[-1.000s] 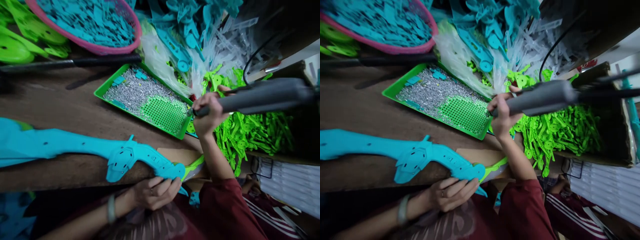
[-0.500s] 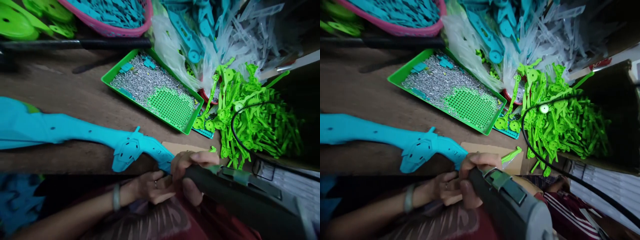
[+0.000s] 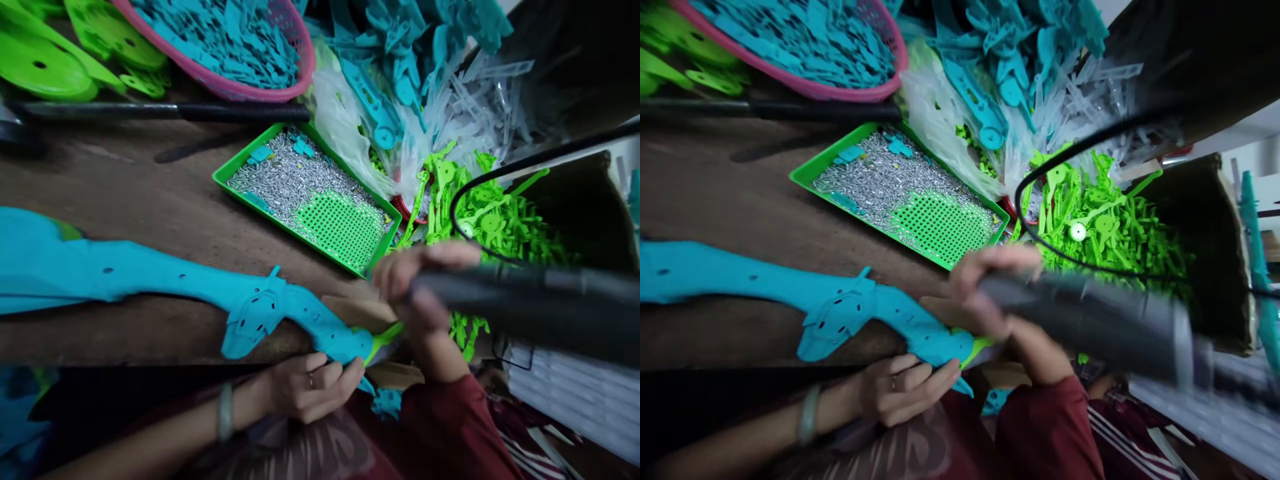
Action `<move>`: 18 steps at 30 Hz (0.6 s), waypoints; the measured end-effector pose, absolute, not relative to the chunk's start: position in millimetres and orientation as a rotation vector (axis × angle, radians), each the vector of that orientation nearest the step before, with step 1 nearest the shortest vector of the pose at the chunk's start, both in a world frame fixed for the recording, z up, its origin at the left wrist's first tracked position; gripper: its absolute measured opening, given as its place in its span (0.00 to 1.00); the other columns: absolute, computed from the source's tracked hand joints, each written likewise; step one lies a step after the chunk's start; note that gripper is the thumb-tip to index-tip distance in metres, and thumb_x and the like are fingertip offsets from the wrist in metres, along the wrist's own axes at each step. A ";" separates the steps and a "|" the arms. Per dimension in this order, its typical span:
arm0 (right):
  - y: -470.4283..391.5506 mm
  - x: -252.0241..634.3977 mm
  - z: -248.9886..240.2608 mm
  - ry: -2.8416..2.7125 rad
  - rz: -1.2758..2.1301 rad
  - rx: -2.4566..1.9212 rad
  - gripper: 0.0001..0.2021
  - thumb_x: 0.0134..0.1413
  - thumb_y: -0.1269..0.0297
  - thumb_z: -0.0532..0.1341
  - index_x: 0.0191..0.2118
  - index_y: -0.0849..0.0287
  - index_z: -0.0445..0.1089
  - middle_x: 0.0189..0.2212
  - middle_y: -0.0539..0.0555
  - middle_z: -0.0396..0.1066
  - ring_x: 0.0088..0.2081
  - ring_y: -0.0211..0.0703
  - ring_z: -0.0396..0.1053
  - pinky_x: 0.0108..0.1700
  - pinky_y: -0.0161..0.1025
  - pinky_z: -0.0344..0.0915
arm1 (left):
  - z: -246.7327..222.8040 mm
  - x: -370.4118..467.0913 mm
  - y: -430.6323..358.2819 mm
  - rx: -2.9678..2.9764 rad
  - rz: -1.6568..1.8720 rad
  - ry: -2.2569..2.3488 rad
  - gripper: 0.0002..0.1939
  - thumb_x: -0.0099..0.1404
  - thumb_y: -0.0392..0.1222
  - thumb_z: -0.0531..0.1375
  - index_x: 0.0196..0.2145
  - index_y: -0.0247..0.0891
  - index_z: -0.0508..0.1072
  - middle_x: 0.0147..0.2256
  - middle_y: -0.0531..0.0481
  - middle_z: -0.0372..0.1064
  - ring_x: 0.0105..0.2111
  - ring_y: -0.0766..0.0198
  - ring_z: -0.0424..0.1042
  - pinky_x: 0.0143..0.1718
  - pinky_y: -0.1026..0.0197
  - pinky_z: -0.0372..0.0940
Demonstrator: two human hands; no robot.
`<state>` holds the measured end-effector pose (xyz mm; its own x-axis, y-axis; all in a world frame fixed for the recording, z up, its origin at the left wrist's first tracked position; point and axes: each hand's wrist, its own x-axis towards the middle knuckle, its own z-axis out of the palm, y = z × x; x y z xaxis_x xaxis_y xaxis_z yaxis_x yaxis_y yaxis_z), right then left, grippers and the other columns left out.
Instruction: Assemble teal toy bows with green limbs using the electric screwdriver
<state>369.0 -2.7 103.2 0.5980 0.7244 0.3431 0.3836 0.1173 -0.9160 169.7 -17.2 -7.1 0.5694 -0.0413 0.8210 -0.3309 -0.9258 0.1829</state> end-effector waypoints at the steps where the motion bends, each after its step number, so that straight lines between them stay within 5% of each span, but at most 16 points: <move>1: 13.8 381.1 100.8 -0.951 0.204 -1.389 0.19 0.52 0.41 0.63 0.45 0.41 0.62 0.17 0.38 0.54 0.15 0.34 0.56 0.20 0.34 0.60 | -5.6 171.2 -14.6 2.495 1.368 -0.341 0.11 0.66 0.43 0.62 0.44 0.41 0.81 0.52 0.51 0.75 0.38 0.68 0.67 0.34 0.66 0.63; 5: 67.5 419.3 81.6 -0.806 0.026 -1.340 0.15 0.53 0.52 0.58 0.45 0.49 0.58 0.20 0.40 0.52 0.15 0.34 0.56 0.21 0.35 0.60 | -6.5 173.1 -11.2 2.536 1.375 -0.335 0.12 0.66 0.47 0.63 0.45 0.43 0.81 0.55 0.51 0.73 0.40 0.67 0.67 0.37 0.67 0.63; 13: 69.4 423.1 61.0 -0.831 0.140 -1.357 0.19 0.54 0.47 0.59 0.45 0.50 0.56 0.21 0.39 0.52 0.16 0.33 0.57 0.22 0.35 0.59 | -6.2 172.5 -7.1 2.565 1.372 -0.381 0.12 0.67 0.51 0.64 0.44 0.46 0.81 0.54 0.52 0.73 0.44 0.67 0.68 0.38 0.69 0.63; 18: 73.8 427.8 56.0 -0.839 0.194 -1.316 0.20 0.53 0.48 0.62 0.44 0.50 0.55 0.20 0.39 0.54 0.16 0.33 0.56 0.21 0.35 0.58 | -6.0 174.2 -10.3 2.563 1.332 -0.391 0.11 0.70 0.49 0.61 0.46 0.45 0.79 0.54 0.53 0.74 0.53 0.65 0.69 0.49 0.67 0.64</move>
